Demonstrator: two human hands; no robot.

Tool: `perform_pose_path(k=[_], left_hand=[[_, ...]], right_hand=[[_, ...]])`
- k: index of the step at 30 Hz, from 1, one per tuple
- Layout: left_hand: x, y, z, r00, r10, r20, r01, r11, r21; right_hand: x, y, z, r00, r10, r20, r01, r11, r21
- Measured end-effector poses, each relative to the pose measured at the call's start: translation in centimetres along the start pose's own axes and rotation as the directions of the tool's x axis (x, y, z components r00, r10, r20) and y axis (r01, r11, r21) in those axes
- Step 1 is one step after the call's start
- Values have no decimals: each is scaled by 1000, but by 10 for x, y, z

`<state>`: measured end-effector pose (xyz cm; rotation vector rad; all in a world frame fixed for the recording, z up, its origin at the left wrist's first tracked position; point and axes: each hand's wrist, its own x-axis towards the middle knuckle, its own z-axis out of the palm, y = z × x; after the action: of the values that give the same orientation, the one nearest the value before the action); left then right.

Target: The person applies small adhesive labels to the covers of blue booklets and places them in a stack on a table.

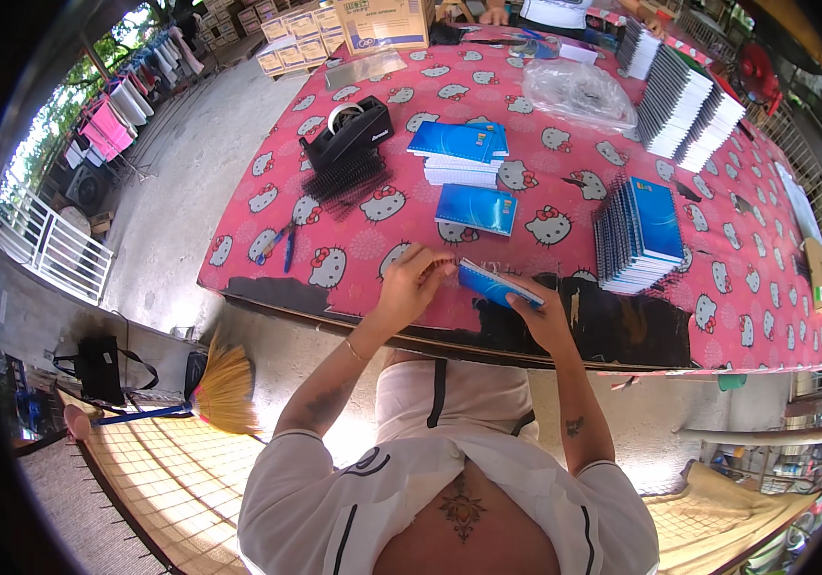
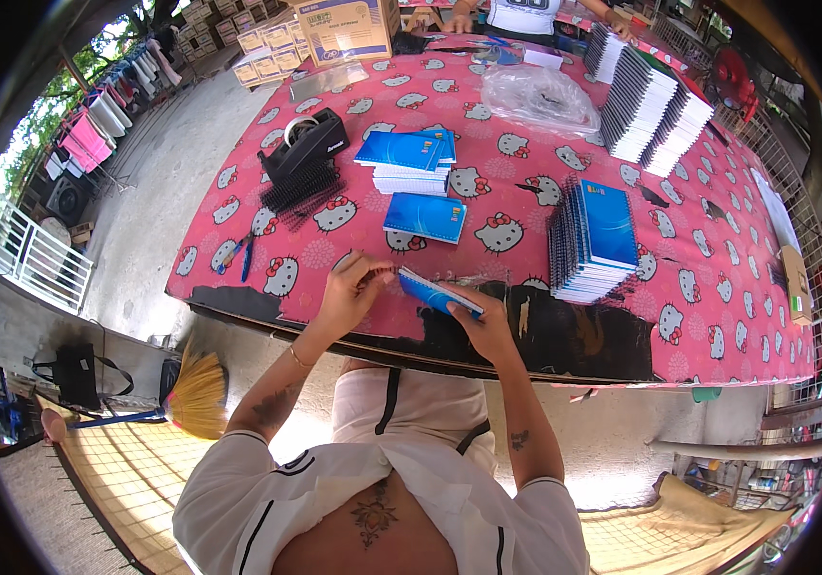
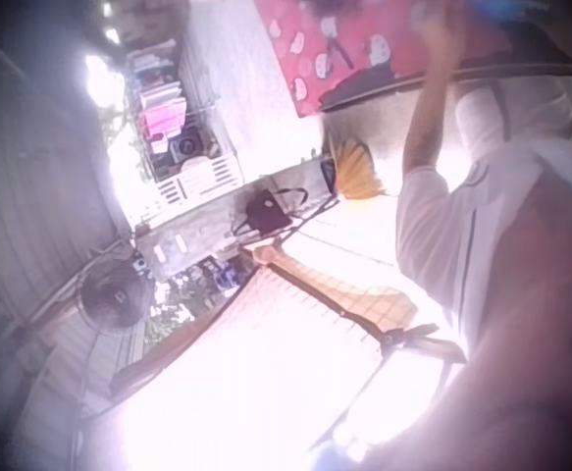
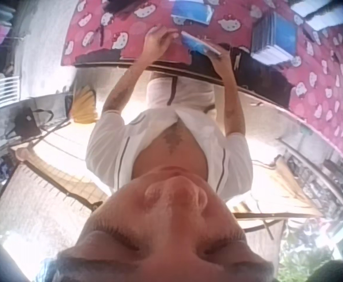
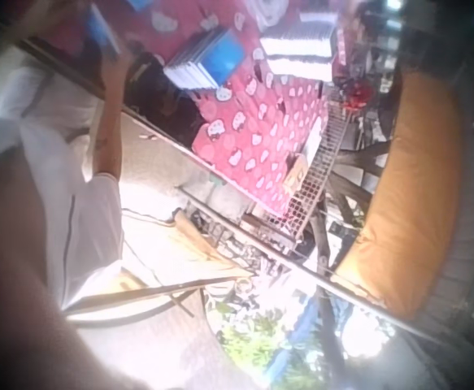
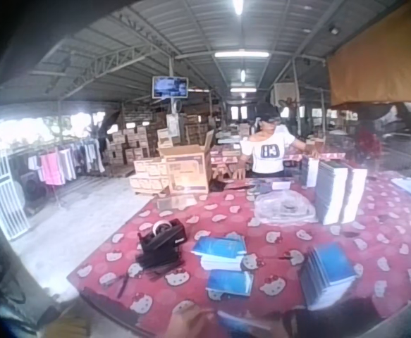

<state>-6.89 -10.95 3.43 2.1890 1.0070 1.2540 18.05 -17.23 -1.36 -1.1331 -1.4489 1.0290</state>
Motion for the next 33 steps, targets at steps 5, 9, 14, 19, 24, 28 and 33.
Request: perform_pose_path(k=[5, 9, 14, 19, 24, 28, 33], left_hand=[[20, -13, -12, 938, 229, 260, -235, 972, -8], [25, -17, -15, 899, 33, 437, 51, 983, -178], [17, -22, -15, 865, -124, 486, 328, 872, -362], [13, -29, -16, 803, -214, 557, 410, 876, -254], [18, -4, -17, 925, 76, 372, -11, 985, -174], [18, -18, -17, 888, 86, 452, -66, 996, -61], [9, 12, 0, 938, 76, 339, -227, 872, 434]], right_hand=[[-4, -2, -1, 996, -82, 39, 84, 995, -49], [-7, -3, -1, 997, -55, 49, 58, 997, -49], [-8, -7, 0, 997, -76, 20, 77, 996, -39], [-7, -13, 2, 995, -97, 33, 98, 994, -56], [-9, -15, 0, 998, -43, 46, 45, 998, -48], [-9, -14, 2, 999, 21, 35, -20, 999, -36], [-9, -17, 10, 997, 60, -48, -55, 995, 88]])
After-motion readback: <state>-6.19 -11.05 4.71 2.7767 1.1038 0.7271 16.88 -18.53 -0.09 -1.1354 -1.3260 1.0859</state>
